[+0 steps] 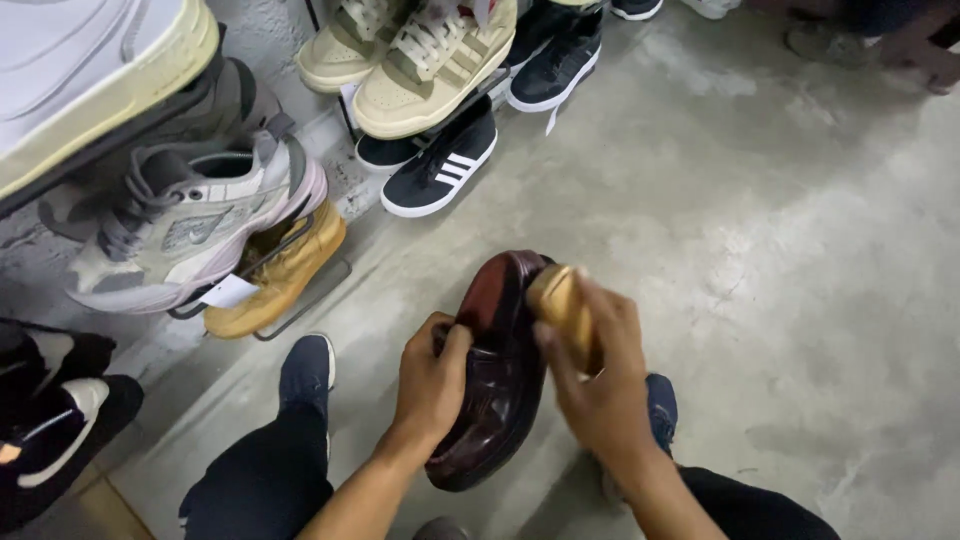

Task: The person holds a maroon loafer in their left hand and uses a brush in their right hand to scrub the shoe's surface. They rotate the shoe to clean different areas, including the toe, sides, and heel, while sitting in a room with shelves of other shoes.

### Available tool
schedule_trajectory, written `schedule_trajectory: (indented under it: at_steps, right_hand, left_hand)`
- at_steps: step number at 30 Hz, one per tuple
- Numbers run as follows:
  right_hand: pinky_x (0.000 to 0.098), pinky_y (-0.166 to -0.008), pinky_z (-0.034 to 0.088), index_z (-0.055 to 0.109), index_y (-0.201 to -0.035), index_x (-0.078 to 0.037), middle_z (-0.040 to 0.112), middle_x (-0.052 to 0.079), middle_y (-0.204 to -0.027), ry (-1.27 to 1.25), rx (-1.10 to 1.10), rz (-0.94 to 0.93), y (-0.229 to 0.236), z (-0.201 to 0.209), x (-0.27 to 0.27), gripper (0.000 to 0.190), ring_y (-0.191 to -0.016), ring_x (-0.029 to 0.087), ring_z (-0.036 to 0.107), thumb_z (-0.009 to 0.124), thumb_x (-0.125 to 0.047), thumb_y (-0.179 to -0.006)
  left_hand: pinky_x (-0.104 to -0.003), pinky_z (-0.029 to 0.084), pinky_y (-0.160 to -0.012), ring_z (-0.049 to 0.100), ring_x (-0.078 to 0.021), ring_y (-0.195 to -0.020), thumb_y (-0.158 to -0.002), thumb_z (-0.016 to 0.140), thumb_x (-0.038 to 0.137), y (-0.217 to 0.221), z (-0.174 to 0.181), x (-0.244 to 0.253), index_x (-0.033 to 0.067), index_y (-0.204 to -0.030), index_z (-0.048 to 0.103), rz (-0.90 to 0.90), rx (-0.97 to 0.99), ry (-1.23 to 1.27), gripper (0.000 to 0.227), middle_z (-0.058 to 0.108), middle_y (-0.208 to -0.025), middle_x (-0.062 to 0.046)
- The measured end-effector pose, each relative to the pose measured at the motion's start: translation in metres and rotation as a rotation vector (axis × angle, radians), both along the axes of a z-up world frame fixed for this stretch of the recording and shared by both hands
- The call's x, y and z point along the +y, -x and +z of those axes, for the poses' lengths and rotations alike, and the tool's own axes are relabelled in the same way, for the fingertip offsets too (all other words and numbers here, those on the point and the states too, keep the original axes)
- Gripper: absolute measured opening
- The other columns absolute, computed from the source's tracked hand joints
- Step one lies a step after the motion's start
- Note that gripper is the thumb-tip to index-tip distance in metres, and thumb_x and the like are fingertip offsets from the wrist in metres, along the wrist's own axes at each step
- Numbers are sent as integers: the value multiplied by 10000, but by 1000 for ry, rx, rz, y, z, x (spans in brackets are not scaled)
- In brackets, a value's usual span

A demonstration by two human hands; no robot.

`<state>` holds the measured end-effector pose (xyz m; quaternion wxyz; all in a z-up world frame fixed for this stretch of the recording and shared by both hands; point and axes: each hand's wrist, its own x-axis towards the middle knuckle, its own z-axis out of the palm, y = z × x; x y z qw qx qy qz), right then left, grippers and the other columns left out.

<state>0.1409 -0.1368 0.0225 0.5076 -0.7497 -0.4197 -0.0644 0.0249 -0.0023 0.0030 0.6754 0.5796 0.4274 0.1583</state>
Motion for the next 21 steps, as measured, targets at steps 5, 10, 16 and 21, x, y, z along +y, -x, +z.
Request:
schedule_trajectory:
  at_steps: [5,10,16,21]
  right_hand:
    - [440,-847,533,590,-1401,-20,595,175,-1110,72,-139,29,8,5,1,665,-995,367,658,876,-131,-811]
    - [426,-781,522,549,-1429,27,577,186,-1072,44,-103,-97,-9,-1,0,535,-939,359,661,746,-145,-962]
    - [375,-984,504,509,-1396,-16,581,195,-1291,102,-25,81,9,12,-4,582,-1169,315,614,767,-191,-904]
    - [313,-675,495,443,-1495,-65,569,137,-1134,144,-34,-71,-14,1,-6,590,-878,203,582,708,-227,-994]
  left_hand:
    - [-356,415,-739,480,-216,-797,-937,514,228,0,-14,5,87,-788,574,41,-32,7,213,481,-761,-49]
    - [-363,428,-737,494,-209,-805,-891,559,258,-1,0,-1,83,-789,585,21,-4,-7,204,505,-754,-61]
    - [-326,426,-684,512,-125,-733,-891,537,240,-8,-9,-2,91,-782,623,95,33,-37,204,551,-723,5]
    - [-323,376,-622,459,-137,-667,-882,543,229,-4,8,-4,96,-729,527,73,49,32,203,468,-675,8]
